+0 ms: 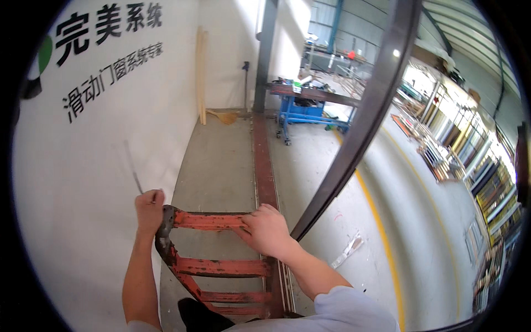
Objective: The person holds an angle grinder while standing near a vise, then handles a small metal component, moves an orange ladder into place, and uses a screwdriver to secure hardware into the top of a metal door frame.
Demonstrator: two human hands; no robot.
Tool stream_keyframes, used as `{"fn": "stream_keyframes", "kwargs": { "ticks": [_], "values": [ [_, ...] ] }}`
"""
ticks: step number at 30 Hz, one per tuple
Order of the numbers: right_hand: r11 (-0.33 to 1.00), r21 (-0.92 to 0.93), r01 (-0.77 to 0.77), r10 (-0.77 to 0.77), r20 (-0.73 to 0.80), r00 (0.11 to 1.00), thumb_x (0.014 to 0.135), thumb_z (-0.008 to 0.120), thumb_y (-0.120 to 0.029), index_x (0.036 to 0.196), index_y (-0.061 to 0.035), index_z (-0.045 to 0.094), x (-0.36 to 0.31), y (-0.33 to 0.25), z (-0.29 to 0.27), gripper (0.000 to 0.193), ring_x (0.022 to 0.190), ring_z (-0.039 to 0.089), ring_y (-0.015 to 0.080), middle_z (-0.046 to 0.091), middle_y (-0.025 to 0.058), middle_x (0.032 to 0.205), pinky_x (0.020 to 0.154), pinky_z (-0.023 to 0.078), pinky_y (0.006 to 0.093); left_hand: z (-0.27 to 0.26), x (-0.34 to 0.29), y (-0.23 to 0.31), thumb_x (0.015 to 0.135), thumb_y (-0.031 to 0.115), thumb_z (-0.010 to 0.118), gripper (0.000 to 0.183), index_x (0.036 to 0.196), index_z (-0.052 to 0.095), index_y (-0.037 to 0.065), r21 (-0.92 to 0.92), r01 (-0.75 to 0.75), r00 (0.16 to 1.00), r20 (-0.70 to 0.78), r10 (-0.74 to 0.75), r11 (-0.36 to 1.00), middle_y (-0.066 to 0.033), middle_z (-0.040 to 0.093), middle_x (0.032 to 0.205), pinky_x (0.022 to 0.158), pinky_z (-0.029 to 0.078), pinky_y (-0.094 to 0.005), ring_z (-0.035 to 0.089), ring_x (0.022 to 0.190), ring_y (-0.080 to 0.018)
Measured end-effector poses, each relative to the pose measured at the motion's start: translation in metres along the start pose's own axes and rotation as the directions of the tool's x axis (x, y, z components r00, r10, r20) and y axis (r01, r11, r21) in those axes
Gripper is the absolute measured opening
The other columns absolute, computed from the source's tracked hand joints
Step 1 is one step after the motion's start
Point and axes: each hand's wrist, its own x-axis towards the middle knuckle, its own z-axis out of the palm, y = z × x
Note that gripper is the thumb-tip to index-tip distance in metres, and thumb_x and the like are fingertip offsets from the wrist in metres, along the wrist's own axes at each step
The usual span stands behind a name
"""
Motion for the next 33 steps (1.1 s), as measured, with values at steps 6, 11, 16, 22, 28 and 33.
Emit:
{"fn": "stream_keyframes", "kwargs": {
  "ticks": [6,11,16,22,28,33],
  "values": [
    [0.998,0.066,0.022,-0.022,-0.003,1.0,0.074,0.077,-0.025,0.086,-0.0094,0.072,0.009,-0.004,-0.006,0.02,0.076,0.063,0.025,0.064,0.0053,0.071,0.088,0.051,0.0391,-0.003,-0.003,0.012,0.085,0.011,0.062,0.019,0.078,0.064,-0.006,0.02,-0.047,0.997,0.07,0.045,0.999,-0.017,0.057,0.061,0.055,0.045,-0.0332,0.057,0.053,-0.0247],
    [0.999,0.028,0.04,-0.042,0.084,0.996,0.071,0.079,-0.019,0.081,-0.0097,0.07,0.0,0.007,0.013,0.017,0.073,0.063,0.0245,0.065,0.0048,0.07,0.089,0.051,0.0417,0.006,-0.012,0.006,0.08,0.009,0.065,0.013,0.075,0.065,-0.002,-0.034,-0.02,0.989,0.149,0.025,0.999,-0.0145,0.06,0.063,0.055,0.046,-0.0357,0.06,0.056,-0.0266],
    [0.999,0.0,-0.036,0.035,0.108,0.993,0.07,0.077,-0.011,0.074,-0.009,0.068,0.012,-0.001,0.01,0.01,0.073,0.064,0.0248,0.066,0.0057,0.071,0.089,0.052,0.044,-0.003,-0.011,0.0,0.073,0.013,0.074,0.011,0.073,0.065,0.006,0.119,-0.163,0.962,0.241,0.13,0.979,-0.0088,0.061,0.065,0.053,0.045,-0.0391,0.061,0.062,-0.0291],
    [0.998,0.042,-0.051,0.047,0.082,0.996,0.071,0.074,-0.013,0.068,-0.0096,0.063,0.016,-0.007,-0.006,0.012,0.073,0.063,0.0257,0.063,0.0057,0.071,0.087,0.053,0.0426,-0.011,0.006,0.022,0.078,0.013,0.07,0.013,0.07,0.064,0.004,0.091,-0.179,0.931,0.339,0.138,0.98,-0.0116,0.061,0.065,0.056,0.046,-0.0428,0.061,0.061,-0.0312],
    [0.996,-0.008,-0.088,0.089,0.086,0.992,0.076,0.07,-0.02,0.069,-0.0092,0.063,0.015,-0.005,-0.008,0.015,0.08,0.061,0.028,0.063,0.0088,0.075,0.083,0.052,0.041,-0.044,0.059,0.063,0.083,0.019,0.068,0.02,0.07,0.06,0.006,0.046,-0.31,0.875,0.406,0.266,0.95,-0.013,0.059,0.065,0.053,0.044,-0.0445,0.06,0.061,-0.0328],
    [0.874,0.263,-0.408,0.316,0.328,0.89,0.084,0.068,-0.02,0.095,-0.0021,0.066,0.048,0.0,-0.041,0.022,0.09,0.064,0.0343,0.066,0.0189,0.091,0.083,0.052,0.0437,-0.063,0.104,0.162,0.085,0.019,0.066,0.02,0.075,0.065,0.003,-0.106,-0.183,0.839,0.502,0.211,0.977,-0.0167,0.059,0.064,0.054,0.045,-0.0429,0.06,0.059,-0.0345]
  ]
}}
